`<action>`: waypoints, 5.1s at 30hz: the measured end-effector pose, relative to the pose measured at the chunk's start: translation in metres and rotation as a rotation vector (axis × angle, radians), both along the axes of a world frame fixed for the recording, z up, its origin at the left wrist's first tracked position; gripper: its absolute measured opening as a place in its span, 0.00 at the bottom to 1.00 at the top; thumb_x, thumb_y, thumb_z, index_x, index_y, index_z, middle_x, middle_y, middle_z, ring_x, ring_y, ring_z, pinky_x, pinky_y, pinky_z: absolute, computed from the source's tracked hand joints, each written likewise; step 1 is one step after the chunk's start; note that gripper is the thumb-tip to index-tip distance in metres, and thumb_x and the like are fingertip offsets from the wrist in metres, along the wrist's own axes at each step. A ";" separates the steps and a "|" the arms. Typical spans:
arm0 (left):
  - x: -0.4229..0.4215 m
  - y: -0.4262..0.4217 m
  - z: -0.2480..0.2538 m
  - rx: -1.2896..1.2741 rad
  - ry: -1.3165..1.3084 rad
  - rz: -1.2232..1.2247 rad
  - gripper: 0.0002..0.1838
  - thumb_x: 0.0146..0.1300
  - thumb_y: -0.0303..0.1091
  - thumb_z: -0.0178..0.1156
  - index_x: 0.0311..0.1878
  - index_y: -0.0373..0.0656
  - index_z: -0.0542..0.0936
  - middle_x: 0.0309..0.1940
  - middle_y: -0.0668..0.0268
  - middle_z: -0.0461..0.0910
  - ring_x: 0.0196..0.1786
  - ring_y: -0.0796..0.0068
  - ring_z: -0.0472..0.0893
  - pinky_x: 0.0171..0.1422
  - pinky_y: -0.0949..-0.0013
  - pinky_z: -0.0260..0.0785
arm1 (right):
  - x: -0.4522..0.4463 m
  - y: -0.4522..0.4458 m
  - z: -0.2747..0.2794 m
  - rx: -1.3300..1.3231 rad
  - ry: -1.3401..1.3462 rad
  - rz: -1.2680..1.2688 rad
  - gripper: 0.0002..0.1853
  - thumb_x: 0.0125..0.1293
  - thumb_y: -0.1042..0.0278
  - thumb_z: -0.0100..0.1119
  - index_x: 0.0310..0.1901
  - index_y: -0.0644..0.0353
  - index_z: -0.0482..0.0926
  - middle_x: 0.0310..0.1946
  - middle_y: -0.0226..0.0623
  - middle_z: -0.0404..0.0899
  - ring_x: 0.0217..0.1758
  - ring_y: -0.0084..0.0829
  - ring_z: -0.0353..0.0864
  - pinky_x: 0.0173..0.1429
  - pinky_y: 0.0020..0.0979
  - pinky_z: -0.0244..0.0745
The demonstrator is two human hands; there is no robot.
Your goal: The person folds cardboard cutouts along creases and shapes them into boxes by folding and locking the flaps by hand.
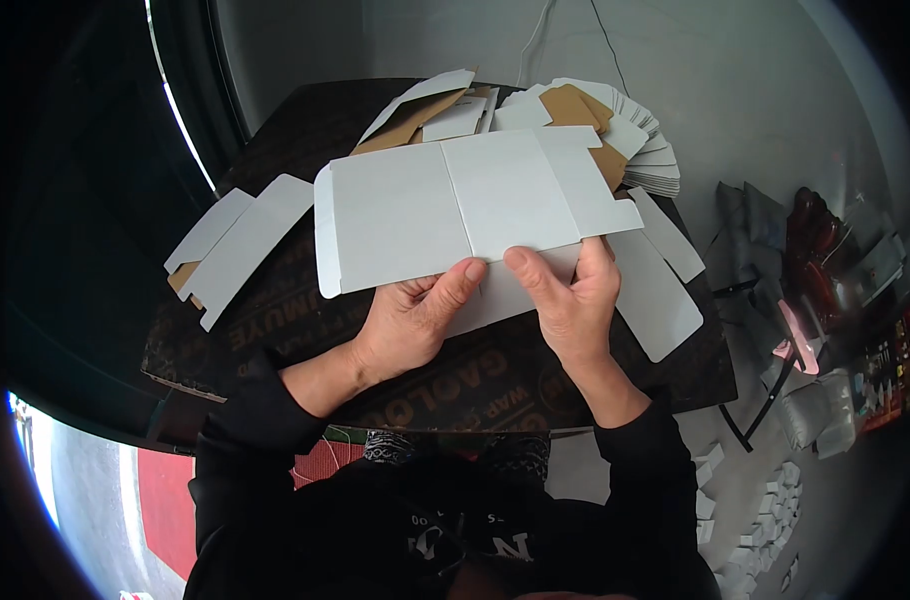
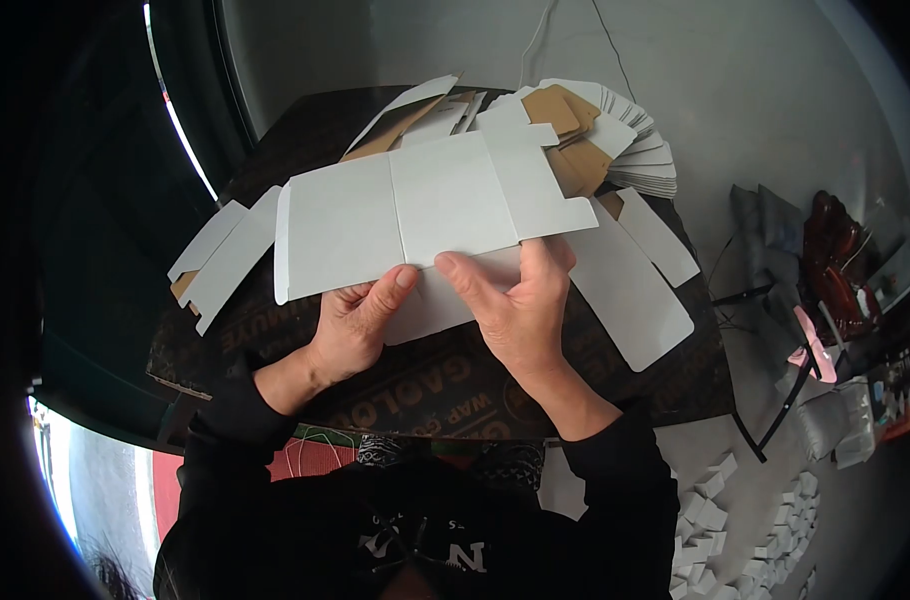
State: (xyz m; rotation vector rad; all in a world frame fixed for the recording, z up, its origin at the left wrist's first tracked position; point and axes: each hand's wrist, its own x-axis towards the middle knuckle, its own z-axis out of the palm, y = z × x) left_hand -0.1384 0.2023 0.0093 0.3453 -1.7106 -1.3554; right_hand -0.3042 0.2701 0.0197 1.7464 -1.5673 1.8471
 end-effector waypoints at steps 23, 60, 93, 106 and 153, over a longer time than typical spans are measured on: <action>0.014 -0.045 0.006 0.356 0.362 -0.181 0.15 0.71 0.35 0.61 0.50 0.30 0.81 0.39 0.52 0.85 0.35 0.69 0.85 0.41 0.72 0.81 | -0.046 -0.003 0.011 -0.107 -0.336 0.194 0.18 0.75 0.55 0.46 0.38 0.63 0.77 0.46 0.39 0.76 0.51 0.35 0.70 0.57 0.34 0.63; 0.005 -0.045 0.008 -0.740 0.048 0.208 0.06 0.64 0.16 0.60 0.43 0.32 0.81 0.25 0.64 0.80 0.22 0.73 0.73 0.27 0.72 0.65 | -0.040 -0.008 0.004 -0.084 -0.604 0.701 0.18 0.74 0.58 0.54 0.55 0.66 0.72 0.47 0.37 0.76 0.51 0.28 0.73 0.62 0.30 0.63; 0.011 -0.021 0.039 -1.331 0.280 0.512 0.18 0.56 0.30 0.68 0.49 0.36 0.78 0.41 0.57 0.76 0.42 0.63 0.76 0.50 0.60 0.72 | -0.027 -0.002 0.007 -0.161 0.219 0.116 0.13 0.62 0.67 0.67 0.46 0.61 0.83 0.40 0.34 0.84 0.40 0.30 0.79 0.50 0.28 0.69; 0.006 -0.057 0.019 0.213 0.146 0.161 0.18 0.67 0.31 0.63 0.54 0.29 0.74 0.43 0.52 0.79 0.42 0.62 0.82 0.50 0.62 0.79 | -0.049 -0.016 -0.010 0.167 -0.920 0.475 0.20 0.74 0.61 0.56 0.55 0.73 0.75 0.48 0.48 0.82 0.45 0.32 0.84 0.50 0.27 0.78; 0.005 -0.061 0.006 0.462 0.075 -0.237 0.17 0.60 0.23 0.67 0.51 0.26 0.76 0.35 0.47 0.84 0.31 0.59 0.87 0.36 0.63 0.86 | -0.067 -0.008 -0.011 0.256 -0.682 0.581 0.14 0.69 0.67 0.60 0.47 0.71 0.82 0.35 0.43 0.85 0.32 0.25 0.82 0.36 0.23 0.76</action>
